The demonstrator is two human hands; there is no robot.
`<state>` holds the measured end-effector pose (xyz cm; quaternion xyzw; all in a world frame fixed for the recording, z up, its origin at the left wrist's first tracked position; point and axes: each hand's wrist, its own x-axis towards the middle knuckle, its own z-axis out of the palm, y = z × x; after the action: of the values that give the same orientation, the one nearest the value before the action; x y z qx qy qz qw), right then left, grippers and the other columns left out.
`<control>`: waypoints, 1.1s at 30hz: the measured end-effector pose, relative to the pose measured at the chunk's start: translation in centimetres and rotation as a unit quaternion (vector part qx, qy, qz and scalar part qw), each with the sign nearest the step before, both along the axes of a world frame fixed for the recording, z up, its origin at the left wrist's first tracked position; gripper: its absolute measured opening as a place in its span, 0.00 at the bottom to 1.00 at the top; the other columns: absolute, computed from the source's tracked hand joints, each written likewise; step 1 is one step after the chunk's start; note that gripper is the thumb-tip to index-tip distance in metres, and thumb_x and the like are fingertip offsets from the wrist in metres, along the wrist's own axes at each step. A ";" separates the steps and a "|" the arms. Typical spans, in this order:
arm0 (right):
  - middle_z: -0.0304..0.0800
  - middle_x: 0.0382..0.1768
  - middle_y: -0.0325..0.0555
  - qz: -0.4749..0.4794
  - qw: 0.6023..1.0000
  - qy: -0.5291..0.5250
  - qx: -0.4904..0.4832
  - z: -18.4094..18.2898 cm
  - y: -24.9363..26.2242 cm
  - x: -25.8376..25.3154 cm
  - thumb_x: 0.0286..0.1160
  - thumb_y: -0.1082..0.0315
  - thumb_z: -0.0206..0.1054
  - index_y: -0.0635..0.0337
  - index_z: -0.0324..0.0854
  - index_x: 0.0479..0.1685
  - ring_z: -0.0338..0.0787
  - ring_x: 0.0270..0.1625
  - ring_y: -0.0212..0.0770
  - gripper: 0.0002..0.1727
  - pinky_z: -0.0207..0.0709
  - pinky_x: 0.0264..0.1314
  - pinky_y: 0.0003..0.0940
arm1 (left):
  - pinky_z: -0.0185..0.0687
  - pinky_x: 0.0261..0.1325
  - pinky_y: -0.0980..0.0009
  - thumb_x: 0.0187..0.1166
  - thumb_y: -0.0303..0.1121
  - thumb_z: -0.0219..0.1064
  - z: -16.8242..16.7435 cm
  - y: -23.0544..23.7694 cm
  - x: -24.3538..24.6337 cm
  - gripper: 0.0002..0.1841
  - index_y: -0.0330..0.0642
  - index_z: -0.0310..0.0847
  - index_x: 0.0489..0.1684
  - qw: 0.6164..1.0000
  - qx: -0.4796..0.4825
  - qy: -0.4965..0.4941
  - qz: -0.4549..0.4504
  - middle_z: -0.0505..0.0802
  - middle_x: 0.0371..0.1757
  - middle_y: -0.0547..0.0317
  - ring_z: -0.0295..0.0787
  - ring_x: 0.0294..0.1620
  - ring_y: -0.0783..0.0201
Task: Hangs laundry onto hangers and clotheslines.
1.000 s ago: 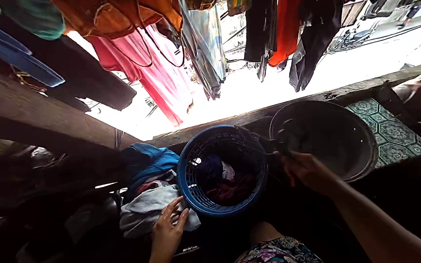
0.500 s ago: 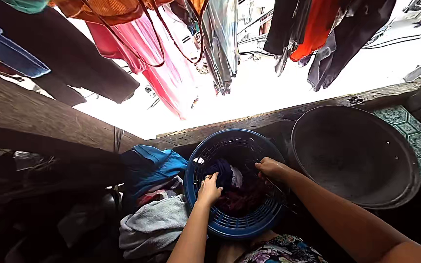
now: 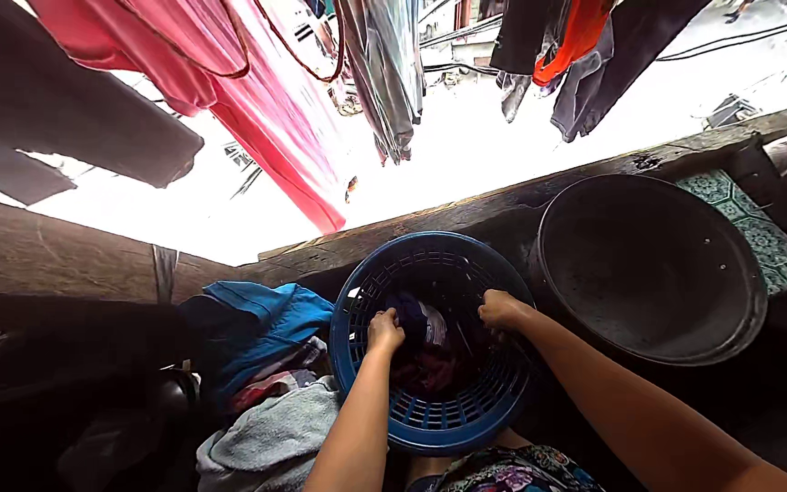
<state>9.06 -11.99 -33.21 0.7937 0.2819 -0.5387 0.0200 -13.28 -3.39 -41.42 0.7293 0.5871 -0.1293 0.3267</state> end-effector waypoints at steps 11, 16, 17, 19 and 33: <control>0.93 0.45 0.49 -0.197 0.865 0.271 0.374 9.7 -10.6 3.2 0.76 0.73 0.46 0.39 0.69 0.78 0.92 0.27 0.42 0.31 0.85 0.19 0.34 | 0.78 0.27 0.76 0.63 0.27 0.54 16.4 -0.8 -4.2 0.13 0.56 0.77 0.42 0.842 -0.114 -0.508 0.140 0.84 0.31 0.71 0.80 0.26 0.77; 0.95 0.45 0.49 -0.175 0.835 0.256 0.454 10.3 -14.0 3.8 0.92 0.46 0.44 0.43 0.74 0.68 0.97 0.40 0.42 0.21 0.89 0.32 0.31 | 0.86 0.34 0.74 0.79 0.31 0.48 21.4 -2.2 -4.9 0.17 0.54 0.86 0.50 0.814 -0.100 -0.562 0.111 0.91 0.36 0.64 0.87 0.31 0.73; 0.96 0.45 0.48 -0.167 0.837 0.251 0.457 10.5 -14.4 4.0 0.92 0.41 0.43 0.43 0.73 0.68 0.97 0.39 0.41 0.24 0.88 0.32 0.29 | 0.86 0.34 0.74 0.81 0.32 0.48 21.6 -2.5 -5.0 0.16 0.53 0.86 0.47 0.809 -0.089 -0.569 0.120 0.91 0.34 0.65 0.87 0.30 0.73; 0.96 0.45 0.48 -0.157 0.838 0.236 0.466 11.2 -15.2 4.1 0.89 0.37 0.40 0.44 0.73 0.66 0.96 0.37 0.38 0.28 0.85 0.29 0.24 | 0.87 0.36 0.74 0.83 0.31 0.48 21.6 -3.2 -5.3 0.15 0.51 0.85 0.44 0.799 -0.066 -0.582 0.134 0.90 0.33 0.65 0.87 0.31 0.73; 0.93 0.27 0.38 -0.111 0.784 -0.276 0.545 17.6 -21.0 2.2 0.87 0.60 0.63 0.58 0.86 0.42 0.86 0.20 0.31 0.12 0.83 0.24 0.32 | 0.87 0.37 0.74 0.89 0.31 0.53 23.4 -4.3 -5.6 0.09 0.47 0.81 0.50 0.820 -0.023 -0.570 0.041 0.89 0.32 0.64 0.87 0.31 0.73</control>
<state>11.28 -32.98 -15.58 0.8127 0.4210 -0.0518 -0.3995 -18.85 -7.65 -18.05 0.6404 0.3223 0.3090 0.6249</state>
